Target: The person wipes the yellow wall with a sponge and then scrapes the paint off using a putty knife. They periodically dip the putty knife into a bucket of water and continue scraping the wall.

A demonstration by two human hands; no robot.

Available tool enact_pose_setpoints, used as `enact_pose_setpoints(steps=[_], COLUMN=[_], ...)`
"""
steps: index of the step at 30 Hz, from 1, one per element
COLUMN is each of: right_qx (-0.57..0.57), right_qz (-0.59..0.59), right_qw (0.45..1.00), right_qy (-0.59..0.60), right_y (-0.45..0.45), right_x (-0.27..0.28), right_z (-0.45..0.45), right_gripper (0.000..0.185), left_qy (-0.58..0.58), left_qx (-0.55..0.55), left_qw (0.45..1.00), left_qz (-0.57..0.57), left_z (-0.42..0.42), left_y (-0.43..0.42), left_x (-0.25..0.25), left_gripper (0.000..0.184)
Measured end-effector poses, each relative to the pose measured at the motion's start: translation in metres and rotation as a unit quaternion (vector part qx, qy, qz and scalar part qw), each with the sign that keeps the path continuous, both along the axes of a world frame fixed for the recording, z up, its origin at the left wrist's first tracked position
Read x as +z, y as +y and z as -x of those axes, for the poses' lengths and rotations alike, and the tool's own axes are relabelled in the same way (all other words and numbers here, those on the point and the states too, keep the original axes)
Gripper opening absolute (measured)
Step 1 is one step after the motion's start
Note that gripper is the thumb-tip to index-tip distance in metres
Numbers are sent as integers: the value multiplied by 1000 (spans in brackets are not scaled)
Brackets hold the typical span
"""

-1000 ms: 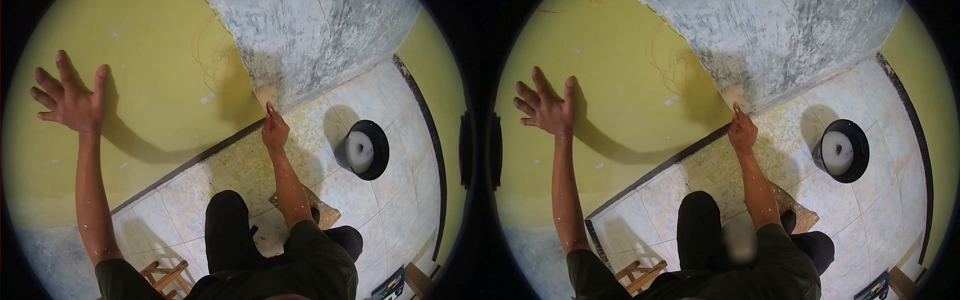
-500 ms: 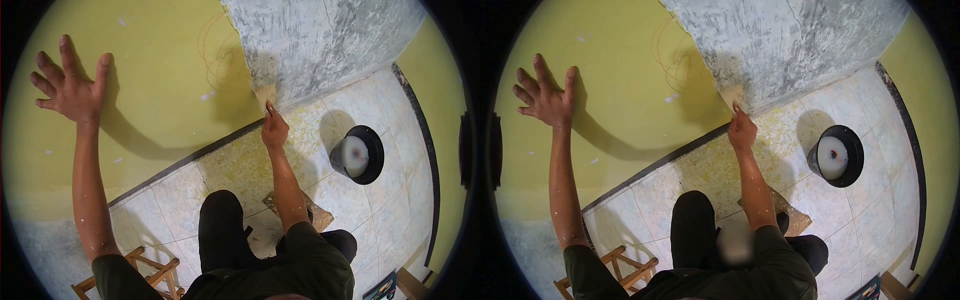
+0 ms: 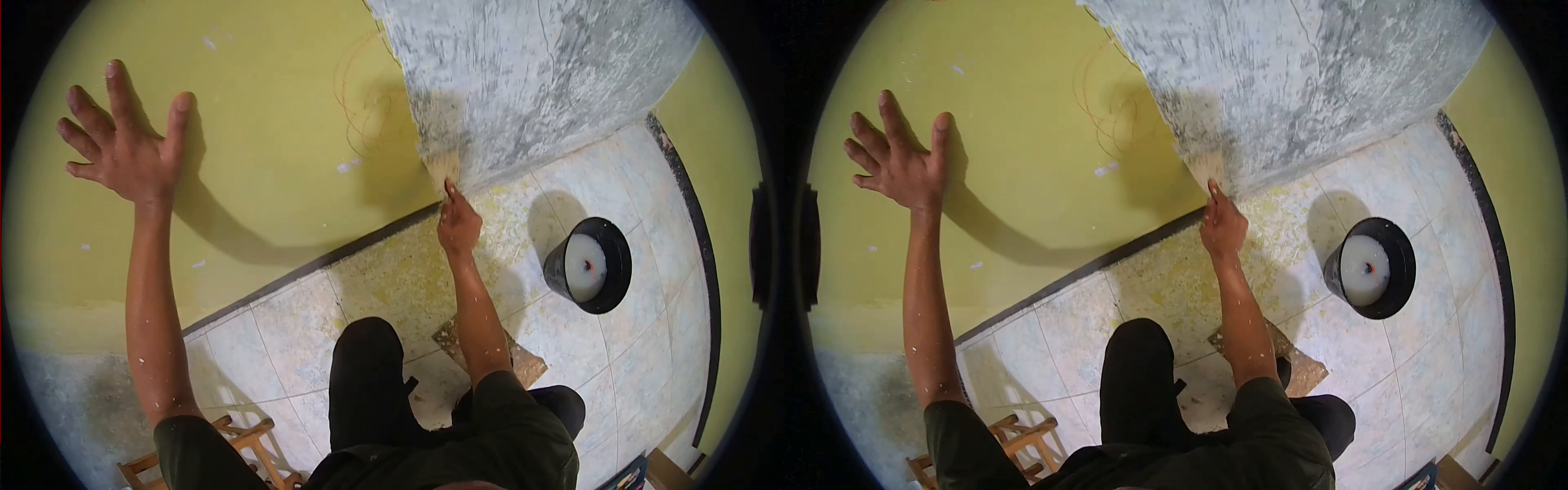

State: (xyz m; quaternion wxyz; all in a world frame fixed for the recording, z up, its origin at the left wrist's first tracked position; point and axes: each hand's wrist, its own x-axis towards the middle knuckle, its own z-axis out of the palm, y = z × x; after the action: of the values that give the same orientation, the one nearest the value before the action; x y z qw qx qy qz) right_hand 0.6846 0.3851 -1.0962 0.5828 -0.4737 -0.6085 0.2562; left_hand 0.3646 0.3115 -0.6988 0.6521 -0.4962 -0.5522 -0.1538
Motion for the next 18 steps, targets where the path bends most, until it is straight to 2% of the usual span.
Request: enact_pose_setpoints(steps=[3, 9, 13, 15, 16, 18], right_qx=[-5, 14, 13, 23, 20, 26], right_qz=[-31, -16, 2, 103, 100, 23], right_qw=[999, 999, 1000, 994, 995, 998], right_qy=[26, 27, -24, 22, 23, 55], right_y=[7, 6, 1, -4, -4, 5], right_x=[56, -17, -3, 8, 4, -6], right_z=[5, 2, -6, -2, -1, 2], right_gripper=[33, 34, 35, 34, 34, 35], left_qy=[-45, -27, -35, -18, -17, -17], left_qx=[-23, -29, -29, -16, -19, -13], left_qw=[999, 999, 999, 1000, 1000, 1000], left_qz=[11, 9, 20, 10, 8, 4], left_z=[-13, -6, -7, -5, -5, -3], left_y=[1, 1, 1, 0, 1, 0], left_x=[-1, -2, -3, -2, -2, -3], left_gripper=[91, 91, 91, 89, 89, 89])
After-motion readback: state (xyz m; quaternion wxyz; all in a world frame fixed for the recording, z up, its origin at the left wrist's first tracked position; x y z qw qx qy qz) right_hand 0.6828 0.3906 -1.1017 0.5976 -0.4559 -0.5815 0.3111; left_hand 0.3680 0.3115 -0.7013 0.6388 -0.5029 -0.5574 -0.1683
